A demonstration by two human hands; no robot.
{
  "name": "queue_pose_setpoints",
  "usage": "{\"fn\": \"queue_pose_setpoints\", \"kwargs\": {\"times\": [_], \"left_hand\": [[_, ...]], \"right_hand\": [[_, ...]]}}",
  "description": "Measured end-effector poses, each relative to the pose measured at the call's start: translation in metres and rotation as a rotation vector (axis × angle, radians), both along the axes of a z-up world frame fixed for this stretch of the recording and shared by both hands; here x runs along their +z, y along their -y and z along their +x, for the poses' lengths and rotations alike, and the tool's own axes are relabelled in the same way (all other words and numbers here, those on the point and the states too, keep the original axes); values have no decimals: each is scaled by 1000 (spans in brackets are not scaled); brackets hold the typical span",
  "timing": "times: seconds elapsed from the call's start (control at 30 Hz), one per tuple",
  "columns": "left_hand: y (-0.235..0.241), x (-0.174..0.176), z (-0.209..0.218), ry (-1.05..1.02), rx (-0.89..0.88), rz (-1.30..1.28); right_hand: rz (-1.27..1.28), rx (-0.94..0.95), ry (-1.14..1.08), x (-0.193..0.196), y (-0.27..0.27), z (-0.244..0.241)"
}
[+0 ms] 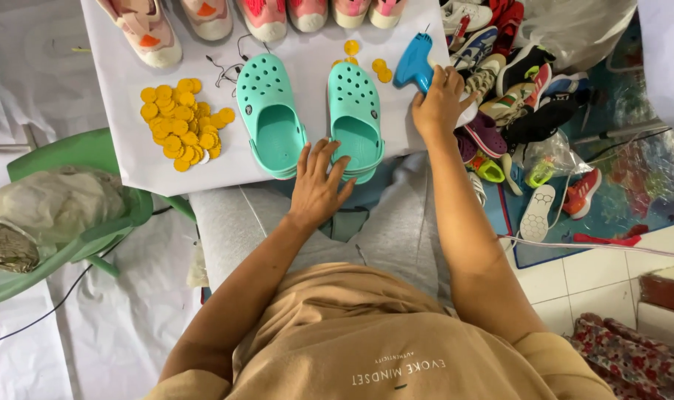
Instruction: The person sits and stuffs a pair of teal clogs with crumpled paper and a white plastic bag to maintain their shape. They then pick up a small yellow circular object and a black string from the table.
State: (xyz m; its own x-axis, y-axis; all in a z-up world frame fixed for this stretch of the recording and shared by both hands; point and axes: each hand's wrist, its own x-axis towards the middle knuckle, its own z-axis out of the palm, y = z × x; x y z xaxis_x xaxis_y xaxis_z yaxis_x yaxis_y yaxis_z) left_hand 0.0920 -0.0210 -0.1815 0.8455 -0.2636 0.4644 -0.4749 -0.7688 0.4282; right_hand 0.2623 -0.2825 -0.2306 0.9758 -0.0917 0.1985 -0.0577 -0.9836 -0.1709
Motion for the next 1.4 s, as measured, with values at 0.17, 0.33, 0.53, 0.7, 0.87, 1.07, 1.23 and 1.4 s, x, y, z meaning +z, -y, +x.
{"fn": "queue_pose_setpoints", "kwargs": {"times": [0.17, 0.33, 0.53, 0.7, 0.87, 1.07, 1.23, 1.4], "left_hand": [[0, -10, -1, 2, 0, 24], [0, -15, -1, 0, 7, 52], [3, -20, 9, 272, 82, 92], [5, -13, 10, 267, 97, 93], [-2, -21, 11, 244, 143, 86], [-5, -21, 11, 277, 185, 133], [1, -15, 10, 275, 167, 125], [0, -6, 4, 174, 140, -7]], "right_hand": [[21, 11, -58, 8, 10, 7], [10, 26, -28, -3, 12, 6], [70, -78, -98, -7, 18, 6], [174, -55, 91, 10, 15, -9], [159, -85, 81, -28, 33, -6], [130, -62, 65, -21, 16, -15], [177, 79, 188, 2, -38, -37], [593, 454, -7, 36, -99, -77]]}}
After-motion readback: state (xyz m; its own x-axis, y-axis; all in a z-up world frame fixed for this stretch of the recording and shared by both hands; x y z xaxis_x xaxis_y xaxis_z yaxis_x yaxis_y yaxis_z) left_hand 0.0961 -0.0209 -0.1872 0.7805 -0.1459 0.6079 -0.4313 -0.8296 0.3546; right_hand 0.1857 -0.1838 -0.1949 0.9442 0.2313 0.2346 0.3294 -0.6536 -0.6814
